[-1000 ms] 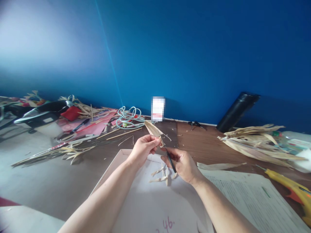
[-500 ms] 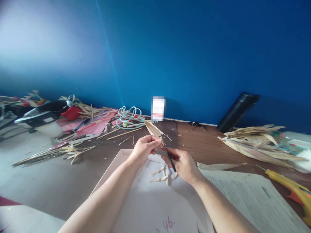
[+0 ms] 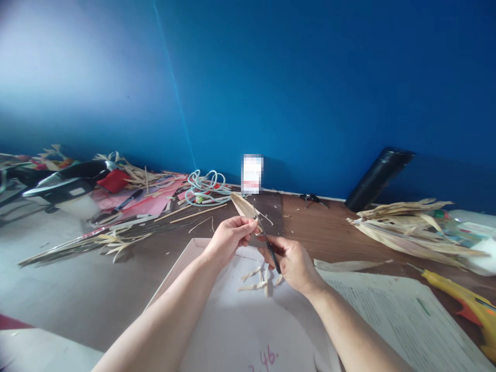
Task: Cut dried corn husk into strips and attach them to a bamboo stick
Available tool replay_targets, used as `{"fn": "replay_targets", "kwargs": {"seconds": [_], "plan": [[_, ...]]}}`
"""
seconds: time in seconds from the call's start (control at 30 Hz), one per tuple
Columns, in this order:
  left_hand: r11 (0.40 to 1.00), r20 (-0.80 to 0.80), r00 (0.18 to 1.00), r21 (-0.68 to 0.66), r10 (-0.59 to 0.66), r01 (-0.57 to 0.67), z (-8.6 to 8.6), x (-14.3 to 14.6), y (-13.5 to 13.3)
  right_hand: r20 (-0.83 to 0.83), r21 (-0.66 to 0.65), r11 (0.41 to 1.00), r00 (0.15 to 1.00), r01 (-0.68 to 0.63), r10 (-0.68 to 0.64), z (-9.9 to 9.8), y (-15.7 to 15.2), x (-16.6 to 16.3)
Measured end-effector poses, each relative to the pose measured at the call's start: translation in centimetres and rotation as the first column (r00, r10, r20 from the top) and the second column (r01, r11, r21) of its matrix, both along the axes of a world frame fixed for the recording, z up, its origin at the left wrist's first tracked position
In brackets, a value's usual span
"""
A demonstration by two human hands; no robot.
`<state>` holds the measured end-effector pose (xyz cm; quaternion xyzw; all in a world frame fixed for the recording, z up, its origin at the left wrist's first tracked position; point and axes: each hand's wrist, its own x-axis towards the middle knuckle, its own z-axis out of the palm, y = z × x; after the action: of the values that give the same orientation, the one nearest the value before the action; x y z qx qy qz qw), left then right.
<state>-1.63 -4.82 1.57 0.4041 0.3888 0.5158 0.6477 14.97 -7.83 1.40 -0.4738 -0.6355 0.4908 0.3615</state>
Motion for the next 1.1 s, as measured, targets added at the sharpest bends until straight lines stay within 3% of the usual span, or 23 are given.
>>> {"fn": "replay_targets", "kwargs": {"seconds": [0.23,0.43,0.73,1.1], "plan": [[0.998,0.011,0.998,-0.017,-0.060,0.061,-0.3,-0.1,0.1,-0.100,-0.034,0.989,0.984,0.142,-0.145,-0.6,0.7,0.2],[0.990,0.036,0.991,-0.044,-0.130,0.132,0.0,-0.1,-0.1,-0.135,0.012,0.965,0.957,0.261,-0.257,-0.7,1.0,0.5],[0.983,0.156,0.973,-0.047,-0.168,0.177,-0.1,-0.1,-0.3,-0.241,0.061,0.981,0.956,0.186,-0.166,-1.3,0.9,0.2],[0.973,0.203,0.961,-0.097,-0.188,0.211,-0.3,0.2,-0.3,-0.170,0.124,0.980,0.976,0.158,-0.136,-1.2,0.8,0.2]]}}
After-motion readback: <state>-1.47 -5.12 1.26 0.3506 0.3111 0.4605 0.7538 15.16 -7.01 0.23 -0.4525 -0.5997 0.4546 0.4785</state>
